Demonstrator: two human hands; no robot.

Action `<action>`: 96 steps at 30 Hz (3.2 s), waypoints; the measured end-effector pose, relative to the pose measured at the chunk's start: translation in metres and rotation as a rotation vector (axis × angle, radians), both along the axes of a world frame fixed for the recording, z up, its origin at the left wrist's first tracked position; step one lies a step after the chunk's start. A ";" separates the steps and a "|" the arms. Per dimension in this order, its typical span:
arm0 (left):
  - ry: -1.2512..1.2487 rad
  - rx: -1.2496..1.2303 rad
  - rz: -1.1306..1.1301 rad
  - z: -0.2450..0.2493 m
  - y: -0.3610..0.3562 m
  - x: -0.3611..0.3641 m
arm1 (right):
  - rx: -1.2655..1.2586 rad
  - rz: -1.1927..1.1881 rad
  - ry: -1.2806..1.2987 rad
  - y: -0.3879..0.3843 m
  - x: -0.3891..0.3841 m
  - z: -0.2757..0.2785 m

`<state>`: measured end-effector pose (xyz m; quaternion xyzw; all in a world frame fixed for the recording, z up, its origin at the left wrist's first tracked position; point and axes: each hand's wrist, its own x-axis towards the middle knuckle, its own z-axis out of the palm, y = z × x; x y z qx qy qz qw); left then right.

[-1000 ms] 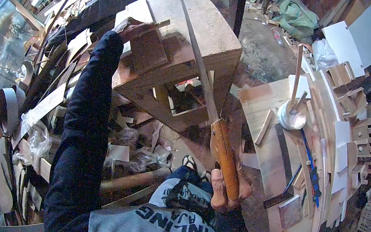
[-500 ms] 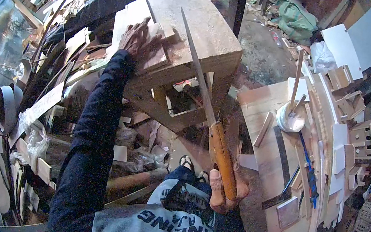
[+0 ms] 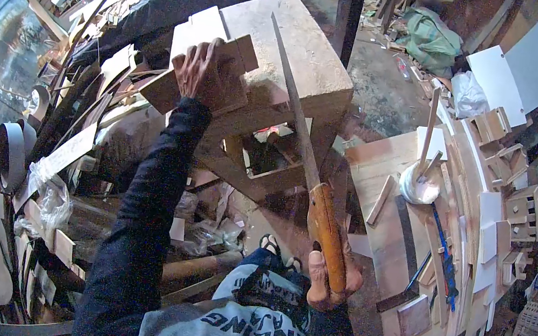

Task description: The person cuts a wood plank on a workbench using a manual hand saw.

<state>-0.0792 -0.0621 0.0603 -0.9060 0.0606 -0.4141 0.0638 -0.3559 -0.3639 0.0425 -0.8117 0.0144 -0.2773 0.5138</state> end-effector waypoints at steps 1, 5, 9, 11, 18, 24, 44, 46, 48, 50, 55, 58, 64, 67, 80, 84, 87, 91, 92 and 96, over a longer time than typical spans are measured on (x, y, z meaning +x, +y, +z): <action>-0.023 -0.038 -0.021 0.004 -0.008 -0.008 | 0.028 0.001 0.012 0.000 -0.002 -0.003; 0.005 -0.036 -0.032 0.001 -0.013 -0.019 | 0.036 0.096 0.051 -0.006 -0.004 -0.006; -0.116 -0.069 -0.130 0.004 -0.023 -0.036 | 0.056 0.107 0.077 -0.009 -0.010 -0.018; -0.091 -0.083 -0.135 0.003 -0.025 -0.041 | -0.036 0.074 -0.003 -0.006 -0.005 -0.014; -0.118 -0.101 -0.160 0.003 -0.028 -0.043 | -0.023 0.003 -0.004 0.002 -0.008 -0.017; -0.064 -0.067 -0.127 0.004 -0.018 -0.031 | -0.203 0.110 -0.117 -0.005 -0.007 -0.011; 0.547 -0.300 -0.133 -0.026 0.041 0.032 | 0.101 0.309 0.256 0.021 0.022 0.060; 0.518 -0.276 -0.142 -0.019 0.034 0.016 | 0.101 0.300 0.237 0.026 0.027 0.064; 0.546 -0.282 -0.153 -0.013 0.030 0.009 | 0.093 0.303 0.238 0.028 0.030 0.066; 0.573 -0.278 -0.143 -0.013 0.031 0.008 | 0.074 0.310 0.260 0.028 0.032 0.065; 0.576 -0.274 -0.128 -0.026 0.034 0.016 | 0.094 0.305 0.224 0.031 0.038 0.058; 0.579 -0.261 -0.120 -0.019 0.028 0.008 | 0.085 0.321 0.236 0.030 0.039 0.059; 0.604 -0.249 -0.118 -0.013 0.026 0.005 | 0.092 0.353 0.218 0.025 0.036 0.064; 0.602 -0.258 -0.133 -0.017 0.030 0.009 | 0.102 0.352 0.246 0.024 0.031 0.063; 0.571 -0.254 -0.138 -0.033 0.029 0.022 | 0.059 0.372 0.257 0.023 0.029 0.072; 0.528 -0.227 -0.237 -0.018 0.021 0.008 | 0.062 0.361 0.288 0.026 0.030 0.077; 0.489 -0.200 -0.247 -0.022 0.023 0.008 | 0.064 0.373 0.318 0.032 0.035 0.085; 0.486 -0.218 -0.300 -0.023 0.026 0.011 | 0.020 0.393 0.285 0.044 0.056 0.089; 0.499 -0.208 -0.306 -0.021 0.027 0.010 | 0.013 0.403 0.281 0.048 0.064 0.089; 0.470 -0.257 -0.331 -0.025 0.028 0.011 | -0.064 0.407 0.114 0.070 0.110 0.064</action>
